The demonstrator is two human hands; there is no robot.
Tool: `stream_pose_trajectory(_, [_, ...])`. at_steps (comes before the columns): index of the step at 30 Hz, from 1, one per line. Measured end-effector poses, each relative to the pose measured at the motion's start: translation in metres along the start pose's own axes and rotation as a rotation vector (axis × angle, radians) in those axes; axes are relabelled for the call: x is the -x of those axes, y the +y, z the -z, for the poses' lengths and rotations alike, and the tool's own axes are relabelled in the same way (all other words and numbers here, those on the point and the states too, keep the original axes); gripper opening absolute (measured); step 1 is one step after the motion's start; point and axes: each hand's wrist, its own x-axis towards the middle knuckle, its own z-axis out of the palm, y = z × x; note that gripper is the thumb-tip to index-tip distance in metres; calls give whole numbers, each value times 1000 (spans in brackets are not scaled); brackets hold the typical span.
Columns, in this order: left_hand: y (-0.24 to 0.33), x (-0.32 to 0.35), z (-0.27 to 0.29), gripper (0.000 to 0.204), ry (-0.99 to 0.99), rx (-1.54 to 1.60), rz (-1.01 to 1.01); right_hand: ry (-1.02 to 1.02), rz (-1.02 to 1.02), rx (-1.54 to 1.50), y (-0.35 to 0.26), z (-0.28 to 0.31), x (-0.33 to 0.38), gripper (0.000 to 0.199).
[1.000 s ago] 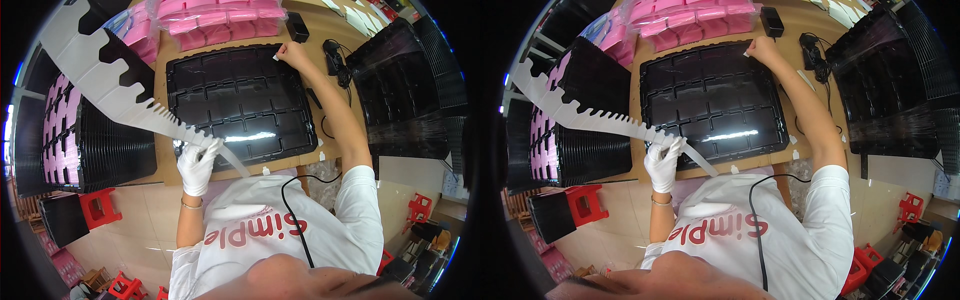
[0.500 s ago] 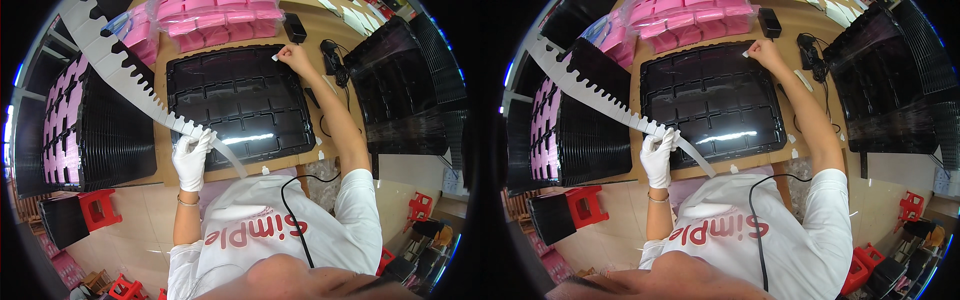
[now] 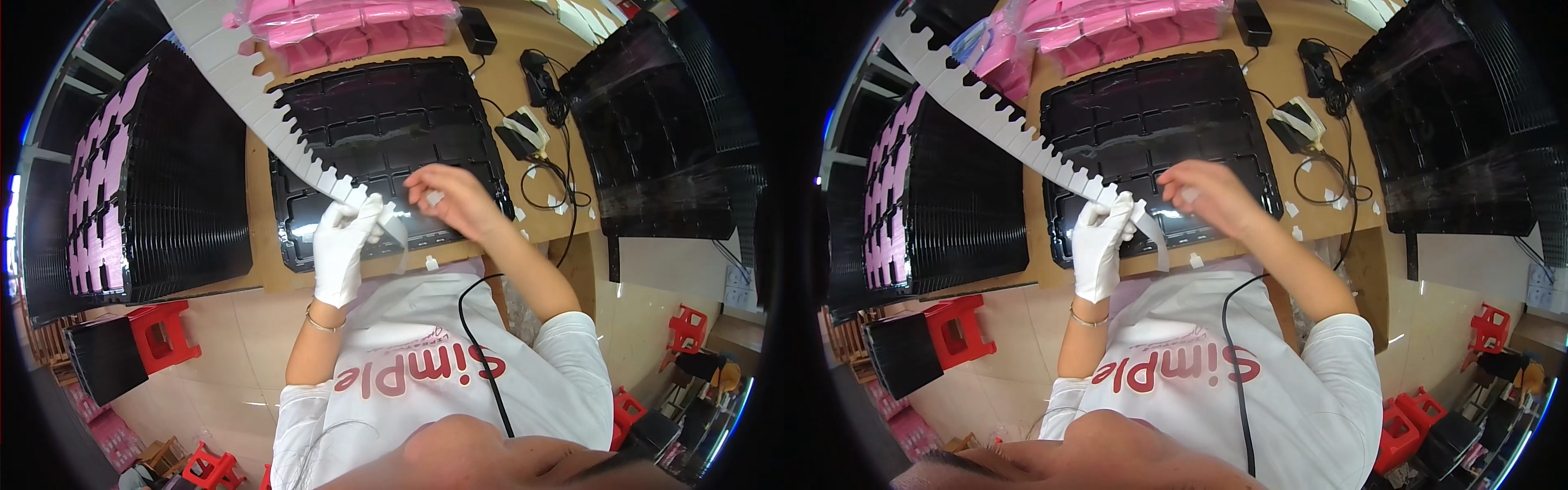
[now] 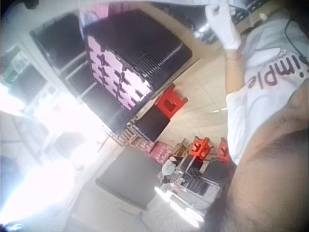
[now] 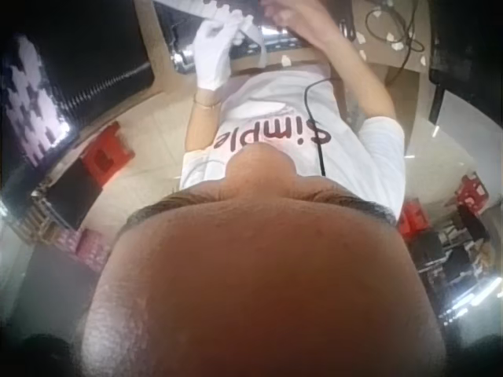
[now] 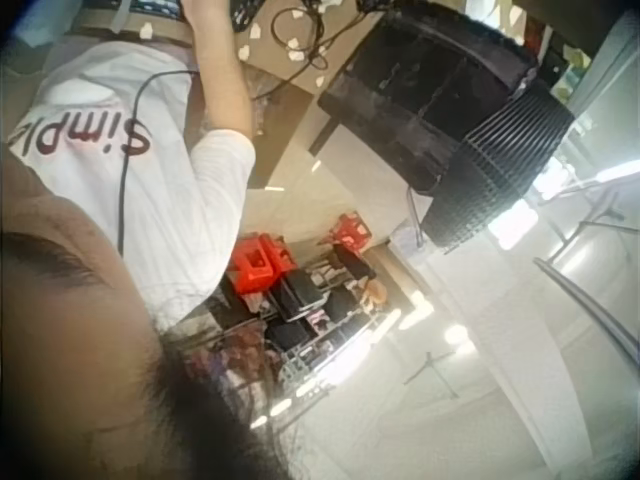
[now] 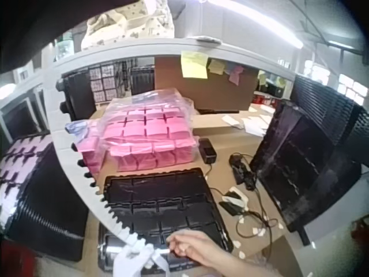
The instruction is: The person places pink plastic inserts into black plastic trays and peels off a white protective film from the tray surface. This cycle is performed multiple times on the same tray throughout the clip.
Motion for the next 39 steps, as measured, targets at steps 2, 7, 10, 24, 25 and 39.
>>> stream_pose_trajectory(2, [-3,0,-8,15,-25,17,6,59,25,187,11,-22,11,13])
stream_pose_trajectory(7, [10,-1,-22,17,-25,-35,11,219,453,698,23,-26,22,9])
stream_pose_trajectory(10, [3,-4,-22,14,-63,-58,-16,149,814,1033,20,-19,33,10])
stream_pose_trajectory(24, [-6,-7,-27,19,-96,-98,-3,437,412,1457,-22,66,50,15])
stream_pose_trajectory(25, [-7,-7,-26,20,-94,-91,-6,457,428,1470,-22,66,49,15])
stream_pose_trajectory(39, [-12,-4,-22,17,-91,-119,-77,186,312,1061,-30,55,122,9])
